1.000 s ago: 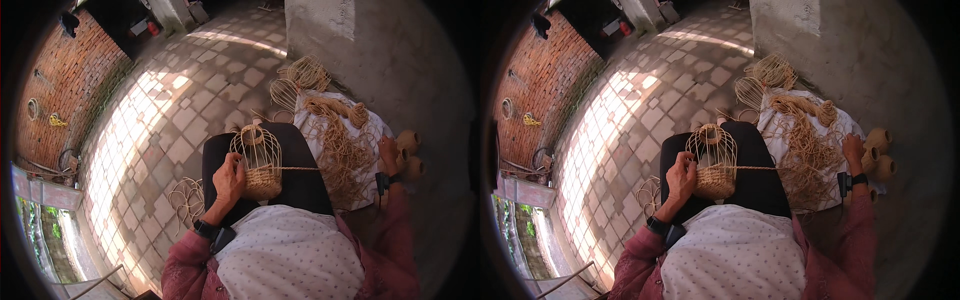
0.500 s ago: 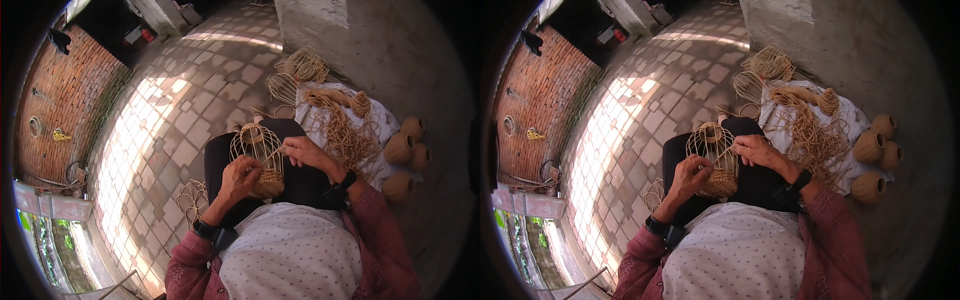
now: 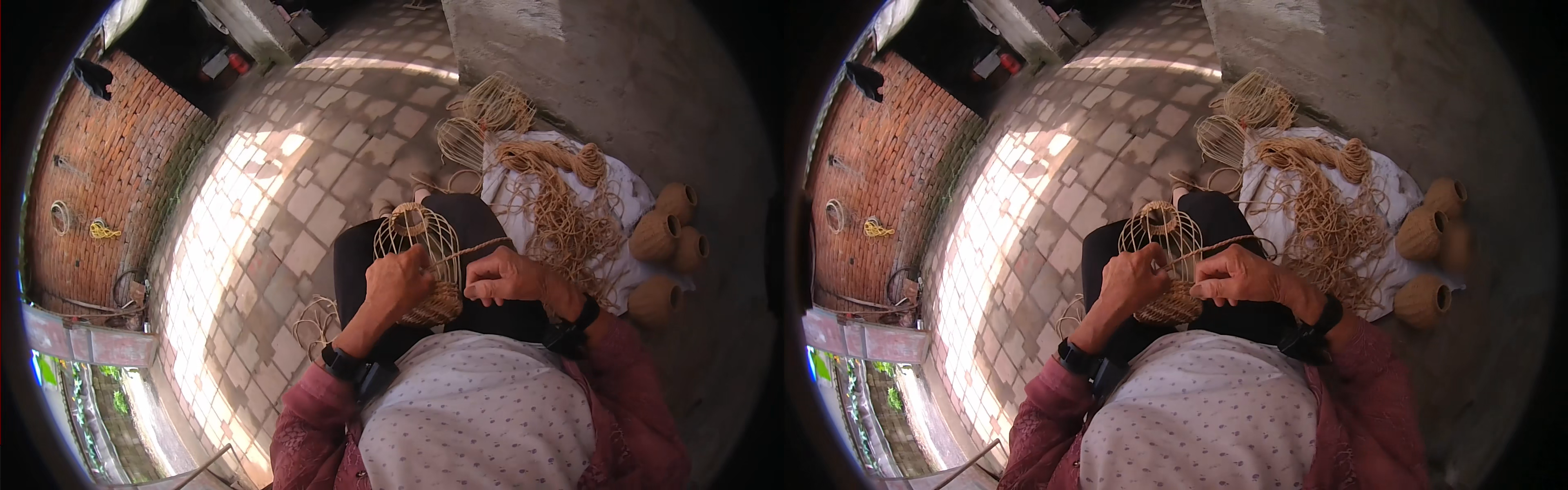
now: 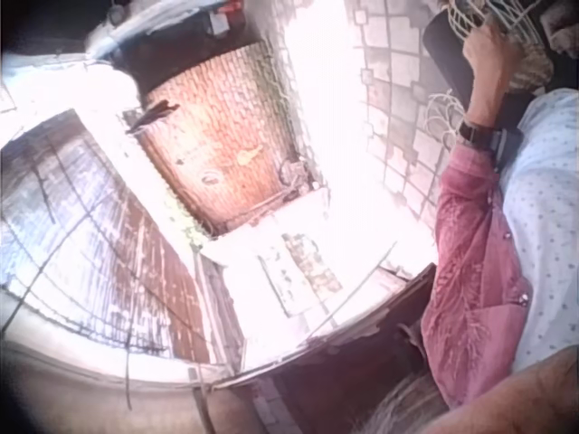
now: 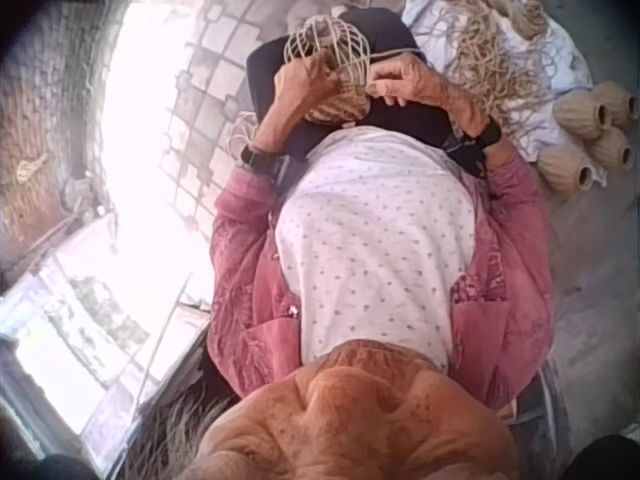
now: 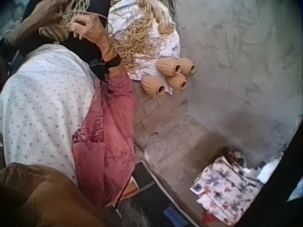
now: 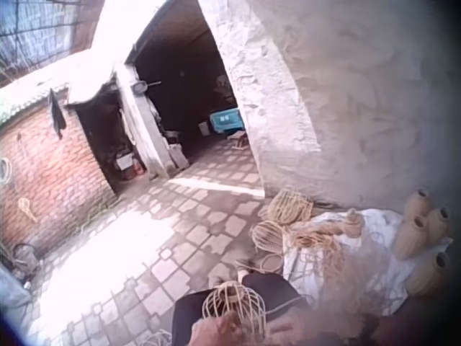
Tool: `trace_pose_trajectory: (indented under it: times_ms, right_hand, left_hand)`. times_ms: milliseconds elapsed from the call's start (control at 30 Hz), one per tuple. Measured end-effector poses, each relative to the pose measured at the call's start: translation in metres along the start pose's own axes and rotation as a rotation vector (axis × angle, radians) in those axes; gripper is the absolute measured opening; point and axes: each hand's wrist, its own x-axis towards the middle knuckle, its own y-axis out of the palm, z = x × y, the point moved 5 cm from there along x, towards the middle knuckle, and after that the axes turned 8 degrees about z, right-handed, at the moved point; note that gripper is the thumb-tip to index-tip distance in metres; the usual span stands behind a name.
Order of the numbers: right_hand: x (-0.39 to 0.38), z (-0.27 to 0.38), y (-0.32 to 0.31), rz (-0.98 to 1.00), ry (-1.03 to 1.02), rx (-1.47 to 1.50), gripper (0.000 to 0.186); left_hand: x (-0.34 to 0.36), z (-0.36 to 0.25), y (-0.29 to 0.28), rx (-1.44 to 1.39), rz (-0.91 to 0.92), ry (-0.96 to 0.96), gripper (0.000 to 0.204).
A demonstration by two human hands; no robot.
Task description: Weaving a small wicker basket by hand.
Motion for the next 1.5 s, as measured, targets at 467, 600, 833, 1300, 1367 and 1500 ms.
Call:
trace_pose_trajectory:
  times_ms: [467, 600, 833, 1300, 1367, 1500]
  right_hand:
    - [0.038, -0.031, 0.012, -0.238, 0.054, -0.157, 0.019]
    - [0.047, -0.035, 0.015, -0.128, 0.152, -0.136, 0.017]
    - [0.047, -0.043, 0.02, -0.237, 0.032, -0.119, 0.01]
    - [0.034, -0.065, 0.002, -0.271, 0.007, 1.002, 0.019]
    - [0.044, -0.064, -0.003, -0.288, -0.101, 0.974, 0.019]
    - [0.064, -0.061, -0.019, -0.35, -0.049, 0.663, 0.018]
  left_hand:
    - [0.011, 0.02, 0.003, -0.433, 0.351, 0.129, 0.021]
    - [0.011, 0.023, 0.006, -0.463, 0.38, 0.163, 0.018]
    - [0.009, 0.024, 0.006, -0.538, 0.425, 0.091, 0.019]
    - [0.007, 0.021, 0.003, -0.497, 0.454, 0.084, 0.02]
    - [0.009, 0.022, 0.006, -0.525, 0.481, 0.077, 0.02]
    - [0.009, 0.014, 0.002, -0.313, 0.342, 0.253, 0.022]
